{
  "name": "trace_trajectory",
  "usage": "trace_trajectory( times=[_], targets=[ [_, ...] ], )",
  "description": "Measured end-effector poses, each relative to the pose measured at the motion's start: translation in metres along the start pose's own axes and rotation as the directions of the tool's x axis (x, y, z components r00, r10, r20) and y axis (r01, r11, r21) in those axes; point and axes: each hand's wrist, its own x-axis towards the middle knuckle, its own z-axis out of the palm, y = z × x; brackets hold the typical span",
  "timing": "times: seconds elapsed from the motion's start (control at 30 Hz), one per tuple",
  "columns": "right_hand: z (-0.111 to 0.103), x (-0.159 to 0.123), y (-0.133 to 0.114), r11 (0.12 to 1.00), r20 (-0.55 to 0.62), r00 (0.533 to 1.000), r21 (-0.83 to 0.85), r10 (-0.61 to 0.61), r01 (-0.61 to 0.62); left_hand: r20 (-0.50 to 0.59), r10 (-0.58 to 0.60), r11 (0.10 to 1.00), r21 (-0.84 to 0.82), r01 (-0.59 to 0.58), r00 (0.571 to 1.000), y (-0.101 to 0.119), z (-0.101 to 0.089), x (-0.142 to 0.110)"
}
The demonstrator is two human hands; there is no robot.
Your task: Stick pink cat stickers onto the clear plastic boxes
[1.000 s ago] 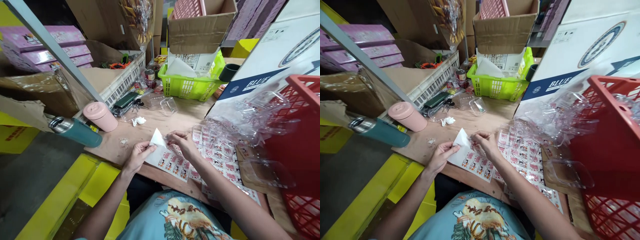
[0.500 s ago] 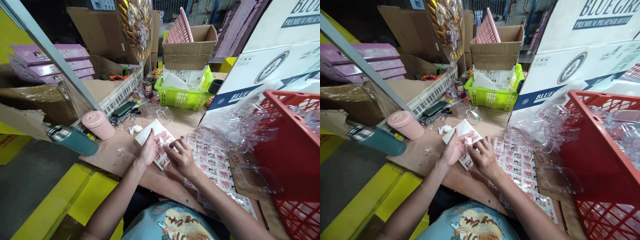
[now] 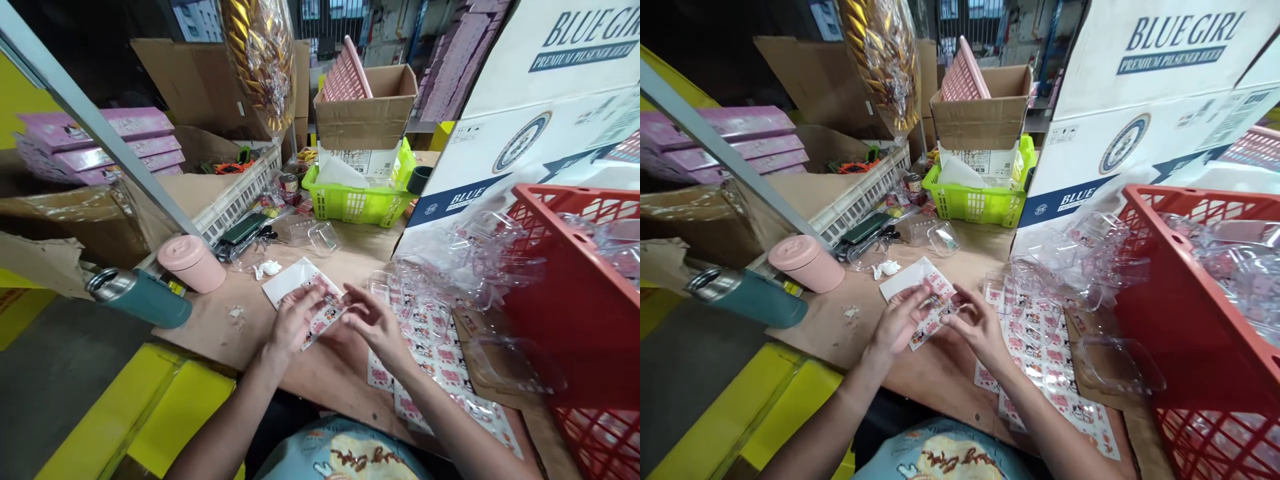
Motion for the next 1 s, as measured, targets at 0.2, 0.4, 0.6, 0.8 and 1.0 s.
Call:
trace_trajectory(
  times=[0.2, 0.4, 0.6, 0.8, 1.0],
  targets=[
    [-0.027, 0.009, -0.015, 0.999, -0.246, 0.968, 0.042, 0.042, -0.033, 0.202, 0.406, 0.541, 0.733, -0.413, 0.891, -0.019, -0.022, -0.001],
    [-0.053, 0.008, -0.045, 0.989, -0.257, 0.962, -0.136, -0.089, 0.056, 0.225, 0.357, 0.412, 0.833, -0.369, 0.907, -0.021, -0.032, 0.057],
    [-0.022, 0.005, -0.041, 0.974, 0.029, 0.987, -0.158, -0.161, 0.163, -0.105, 0.355, 0.737, 0.642, -0.210, 0.929, -0.005, 0.022, 0.147],
    [-0.072, 0.027, -0.033, 0.880, 0.170, 0.955, -0.376, -0.243, 0.290, -0.012, -0.022, 0.922, 0.387, 0.025, 1.000, 0.018, 0.014, 0.121],
    [-0.062, 0.052, -0.043, 0.883, 0.512, 0.814, -0.203, -0.273, 0.424, 0.225, -0.350, 0.936, 0.127, 0.328, 0.909, 0.034, 0.024, 0.049]
  ],
)
